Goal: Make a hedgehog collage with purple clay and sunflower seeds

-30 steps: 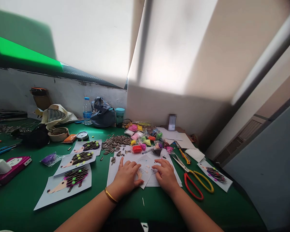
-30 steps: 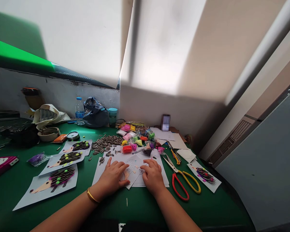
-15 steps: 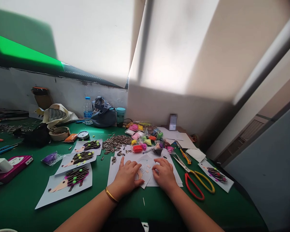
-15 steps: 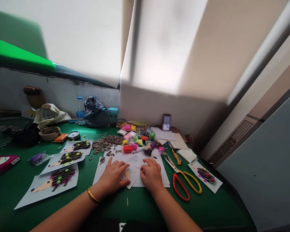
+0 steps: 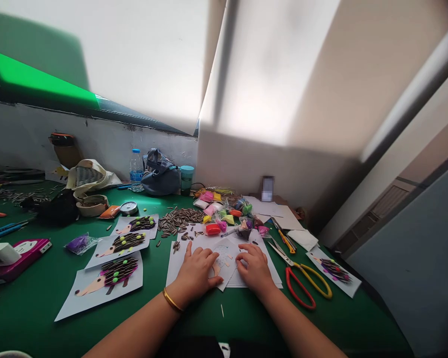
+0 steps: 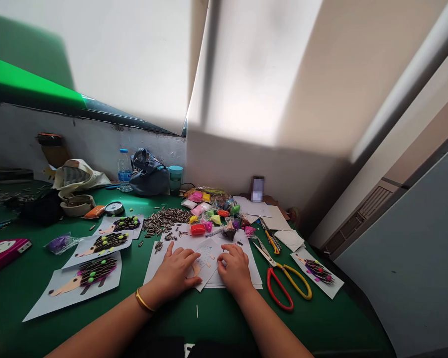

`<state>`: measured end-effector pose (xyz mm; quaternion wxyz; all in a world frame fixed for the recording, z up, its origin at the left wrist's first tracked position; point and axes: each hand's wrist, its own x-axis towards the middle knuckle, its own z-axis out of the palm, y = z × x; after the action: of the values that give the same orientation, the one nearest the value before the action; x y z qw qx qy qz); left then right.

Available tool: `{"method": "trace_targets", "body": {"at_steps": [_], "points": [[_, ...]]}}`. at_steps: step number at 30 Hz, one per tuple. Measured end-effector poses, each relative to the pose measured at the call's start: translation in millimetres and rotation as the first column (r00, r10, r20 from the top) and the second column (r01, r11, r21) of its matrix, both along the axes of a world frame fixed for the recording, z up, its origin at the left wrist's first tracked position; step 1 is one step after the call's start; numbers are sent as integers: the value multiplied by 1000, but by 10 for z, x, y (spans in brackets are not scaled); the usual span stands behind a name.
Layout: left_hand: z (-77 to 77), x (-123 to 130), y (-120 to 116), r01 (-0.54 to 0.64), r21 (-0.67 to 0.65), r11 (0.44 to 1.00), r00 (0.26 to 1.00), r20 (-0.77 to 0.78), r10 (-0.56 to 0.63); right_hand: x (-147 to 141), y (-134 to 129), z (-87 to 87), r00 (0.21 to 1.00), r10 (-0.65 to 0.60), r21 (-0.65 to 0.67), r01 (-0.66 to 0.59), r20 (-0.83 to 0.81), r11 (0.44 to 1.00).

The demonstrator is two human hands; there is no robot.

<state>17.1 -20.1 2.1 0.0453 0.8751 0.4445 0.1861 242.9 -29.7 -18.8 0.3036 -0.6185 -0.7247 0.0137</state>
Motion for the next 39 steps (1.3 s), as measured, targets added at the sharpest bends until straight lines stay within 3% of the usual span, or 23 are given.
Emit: {"method": "trace_targets", "body": {"at_steps": [21, 30, 39], "points": [[21, -6, -15, 5, -7, 1000, 1000, -2, -5, -44, 133, 40, 996, -14, -64, 20, 90, 998], [-7, -12, -9, 6, -12, 1000, 1000, 12, -6, 27, 144, 12, 998, -34, -109, 28, -50, 994], [10, -3, -17, -1, -22, 1000, 1000, 8, 1, -65, 135, -2, 999, -20, -66, 22, 26, 998]]}}
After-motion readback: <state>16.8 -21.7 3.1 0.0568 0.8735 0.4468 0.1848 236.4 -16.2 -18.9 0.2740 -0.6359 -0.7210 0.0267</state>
